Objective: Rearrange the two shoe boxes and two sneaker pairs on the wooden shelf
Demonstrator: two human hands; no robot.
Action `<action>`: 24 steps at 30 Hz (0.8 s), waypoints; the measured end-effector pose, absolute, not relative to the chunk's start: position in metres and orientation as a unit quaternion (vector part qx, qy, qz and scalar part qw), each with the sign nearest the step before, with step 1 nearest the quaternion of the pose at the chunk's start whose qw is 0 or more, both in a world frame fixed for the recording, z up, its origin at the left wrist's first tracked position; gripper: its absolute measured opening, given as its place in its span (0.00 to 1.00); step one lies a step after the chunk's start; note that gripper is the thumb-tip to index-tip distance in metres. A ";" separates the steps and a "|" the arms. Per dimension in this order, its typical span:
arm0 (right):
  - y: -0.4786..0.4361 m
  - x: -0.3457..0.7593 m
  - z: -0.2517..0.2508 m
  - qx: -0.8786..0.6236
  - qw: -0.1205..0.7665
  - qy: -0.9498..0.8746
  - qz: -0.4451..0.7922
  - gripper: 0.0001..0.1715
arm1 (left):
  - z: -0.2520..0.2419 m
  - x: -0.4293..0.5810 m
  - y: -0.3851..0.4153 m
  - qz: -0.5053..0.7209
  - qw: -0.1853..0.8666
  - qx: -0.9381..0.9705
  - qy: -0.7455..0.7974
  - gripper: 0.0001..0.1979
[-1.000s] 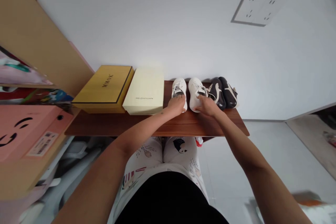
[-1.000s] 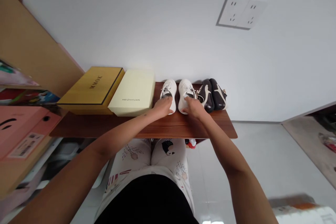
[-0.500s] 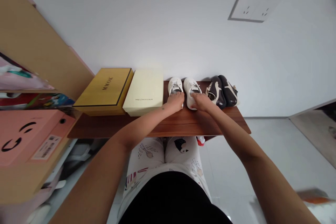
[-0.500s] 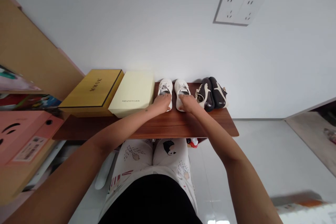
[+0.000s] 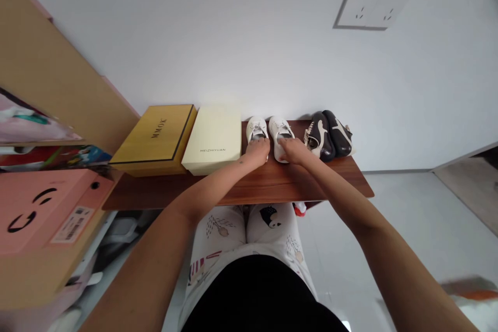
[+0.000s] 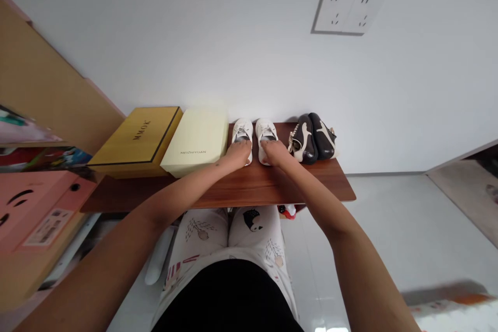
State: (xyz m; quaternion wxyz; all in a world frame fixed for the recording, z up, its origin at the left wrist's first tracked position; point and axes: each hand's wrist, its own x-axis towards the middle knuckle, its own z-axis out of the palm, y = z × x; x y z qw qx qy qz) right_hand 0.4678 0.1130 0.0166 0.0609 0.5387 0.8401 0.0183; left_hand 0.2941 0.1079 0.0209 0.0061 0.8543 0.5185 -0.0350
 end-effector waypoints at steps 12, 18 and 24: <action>0.108 0.464 0.013 0.551 0.022 0.834 0.026 0.26 | 0.019 0.298 0.106 -0.039 -0.023 0.845 0.534 0.24; 0.081 0.515 0.004 0.571 -0.204 0.795 0.003 0.25 | 0.030 0.301 0.092 0.065 -0.011 0.846 0.529 0.24; 0.068 0.625 -0.022 0.720 -0.351 0.599 -0.003 0.33 | 0.015 0.360 0.075 0.181 0.166 0.879 0.409 0.28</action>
